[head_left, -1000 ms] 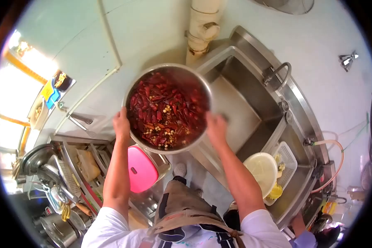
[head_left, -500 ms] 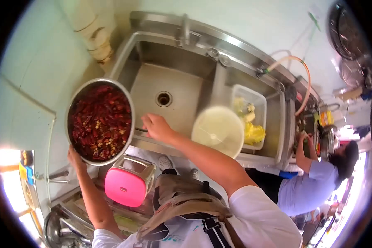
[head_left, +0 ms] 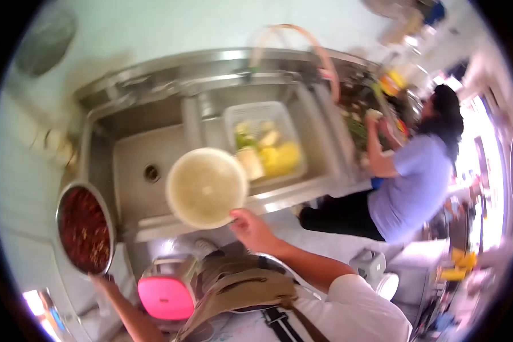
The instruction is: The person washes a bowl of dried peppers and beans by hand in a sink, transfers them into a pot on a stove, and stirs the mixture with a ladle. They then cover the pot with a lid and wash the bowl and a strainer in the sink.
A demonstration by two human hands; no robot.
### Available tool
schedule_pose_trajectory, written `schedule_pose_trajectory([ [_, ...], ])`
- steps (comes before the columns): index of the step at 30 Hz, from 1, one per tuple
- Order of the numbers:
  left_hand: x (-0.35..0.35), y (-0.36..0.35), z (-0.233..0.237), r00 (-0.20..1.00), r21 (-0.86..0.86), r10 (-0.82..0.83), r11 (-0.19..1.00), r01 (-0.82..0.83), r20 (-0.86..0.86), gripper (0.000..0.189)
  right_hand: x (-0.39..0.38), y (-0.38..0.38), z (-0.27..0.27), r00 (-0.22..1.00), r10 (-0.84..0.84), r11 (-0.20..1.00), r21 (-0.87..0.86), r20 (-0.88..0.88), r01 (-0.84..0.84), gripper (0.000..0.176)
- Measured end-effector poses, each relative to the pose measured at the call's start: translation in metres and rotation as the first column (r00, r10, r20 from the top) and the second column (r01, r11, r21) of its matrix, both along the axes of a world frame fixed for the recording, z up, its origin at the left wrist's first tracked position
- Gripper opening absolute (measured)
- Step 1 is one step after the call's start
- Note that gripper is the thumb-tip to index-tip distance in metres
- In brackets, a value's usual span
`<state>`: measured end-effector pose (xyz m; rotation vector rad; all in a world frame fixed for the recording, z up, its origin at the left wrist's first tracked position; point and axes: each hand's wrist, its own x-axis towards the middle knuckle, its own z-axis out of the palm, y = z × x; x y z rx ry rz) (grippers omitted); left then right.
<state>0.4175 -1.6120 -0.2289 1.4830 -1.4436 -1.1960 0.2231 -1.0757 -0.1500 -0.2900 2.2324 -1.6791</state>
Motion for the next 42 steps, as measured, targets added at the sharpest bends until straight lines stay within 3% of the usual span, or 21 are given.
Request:
schedule_pose_trajectory([
  [1, -0.005, 0.010, 0.001, 0.999, -0.021, -0.002, 1.000, 0.003, 0.051, 0.028, 0.006, 0.019, -0.010, 0.997, -0.037, 0.999, -0.025, -0.073, 0.035, 0.034],
  [5, -0.014, 0.054, 0.008, 0.961, -0.095, -0.064, 0.991, 0.093, 0.269, 0.022, 0.033, 0.079, -0.005, 0.983, -0.164, 0.983, -0.064, 0.085, 0.169, 0.030],
  [7, -0.019, 0.088, 0.008, 0.920, -0.096, -0.151, 0.975, 0.198, 0.362, 0.020, 0.042, 0.113, -0.003, 0.981, -0.176, 0.975, -0.121, 0.076, 0.184, 0.025],
  [11, -0.028, 0.181, 0.001, 0.733, -0.019, -0.408, 0.867, 0.497, 0.545, 0.017, 0.057, 0.186, -0.014, 0.913, -0.233, 0.955, -0.099, 0.334, 0.279, 0.022],
  [14, -0.044, 0.261, -0.005, 0.470, 0.098, -0.618, 0.664, 0.742, 0.630, 0.018, 0.074, 0.230, -0.010, 0.833, -0.407, 0.885, -0.064, 0.374, 0.461, 0.024],
  [18, -0.080, 0.370, -0.001, 0.050, 0.171, -0.785, 0.196, 0.966, 0.617, 0.020, 0.099, 0.271, -0.004, 0.677, -0.550, 0.805, 0.094, 0.489, 0.586, 0.022],
  [21, -0.131, 0.472, 0.039, -0.084, 0.522, -0.990, -0.011, 0.853, 0.117, 0.014, 0.153, 0.306, -0.020, 0.653, -0.631, 0.763, 0.183, 0.419, 0.620, 0.021],
  [22, -0.145, 0.497, 0.046, -0.172, 0.525, -0.982, -0.109, 0.844, 0.073, 0.015, 0.183, 0.319, -0.043, 0.668, -0.659, 0.746, 0.184, 0.346, 0.640, 0.036],
  [23, -0.158, 0.519, 0.052, -0.260, 0.518, -0.965, -0.203, 0.831, 0.039, 0.017, 0.214, 0.336, -0.071, 0.739, -0.637, 0.757, 0.361, 0.220, 0.544, 0.051],
  [24, -0.164, 0.541, 0.055, -0.271, 0.471, -0.963, -0.243, 0.848, -0.009, 0.018, 0.239, 0.345, -0.080, 0.681, -0.664, 0.731, 0.459, 0.309, 0.504, 0.061],
  [27, -0.181, 0.590, 0.052, -0.354, 0.411, -0.929, -0.366, 0.835, -0.108, 0.021, 0.322, 0.373, -0.130, 0.213, -0.717, 0.629, 0.486, 0.663, 0.607, 0.070],
  [28, -0.182, 0.600, 0.045, -0.394, 0.459, -0.909, -0.411, 0.788, -0.137, 0.022, 0.306, 0.373, -0.069, 0.118, -0.668, 0.683, 0.542, 0.735, 0.490, 0.063],
  [29, -0.186, 0.616, 0.040, -0.433, 0.501, -0.885, -0.456, 0.736, -0.170, 0.023, 0.328, 0.379, -0.091, 0.054, -0.566, 0.685, 0.433, 0.822, 0.586, 0.060],
  [31, -0.197, 0.640, 0.027, -0.667, 0.518, -0.734, -0.525, 0.675, 0.126, 0.017, 0.384, 0.385, -0.157, -0.002, -0.379, 0.609, 0.251, 0.925, 0.753, 0.064],
  [33, -0.204, 0.618, -0.063, -0.842, 0.546, -0.223, -0.674, 0.498, 0.492, 0.017, 0.431, 0.392, -0.239, -0.021, -0.224, 0.477, 0.129, 0.974, 0.869, 0.079],
  [34, -0.207, 0.613, -0.094, -0.730, 0.591, 0.240, -0.760, 0.269, 0.640, 0.018, 0.420, 0.415, -0.215, -0.070, -0.253, 0.509, 0.195, 0.965, 0.838, 0.071],
  [35, -0.197, 0.597, -0.115, -0.778, 0.669, 0.238, -0.684, 0.291, 0.581, 0.018, 0.404, 0.444, -0.194, -0.117, -0.276, 0.538, 0.254, 0.954, 0.804, 0.063],
  [38, -0.161, 0.627, -0.074, -0.831, 0.747, 0.003, -0.440, 0.499, 0.557, 0.016, 0.401, 0.540, -0.194, 0.214, -0.684, 0.704, 0.554, 0.697, 0.443, 0.071],
  [40, -0.132, 0.656, -0.054, -0.803, 0.740, -0.018, -0.377, 0.557, 0.595, 0.016, 0.403, 0.624, -0.252, 0.090, -0.757, 0.565, 0.578, 0.648, 0.589, 0.071],
  [41, -0.119, 0.668, -0.047, -0.788, 0.735, 0.008, -0.365, 0.571, 0.616, 0.015, 0.397, 0.664, -0.255, 0.146, -0.912, 0.382, 0.665, 0.383, 0.641, 0.063],
  [42, -0.110, 0.680, -0.041, -0.771, 0.729, 0.063, -0.383, 0.568, 0.634, 0.015, 0.371, 0.718, -0.235, 0.046, -0.885, 0.329, 0.551, 0.464, 0.767, 0.052],
])
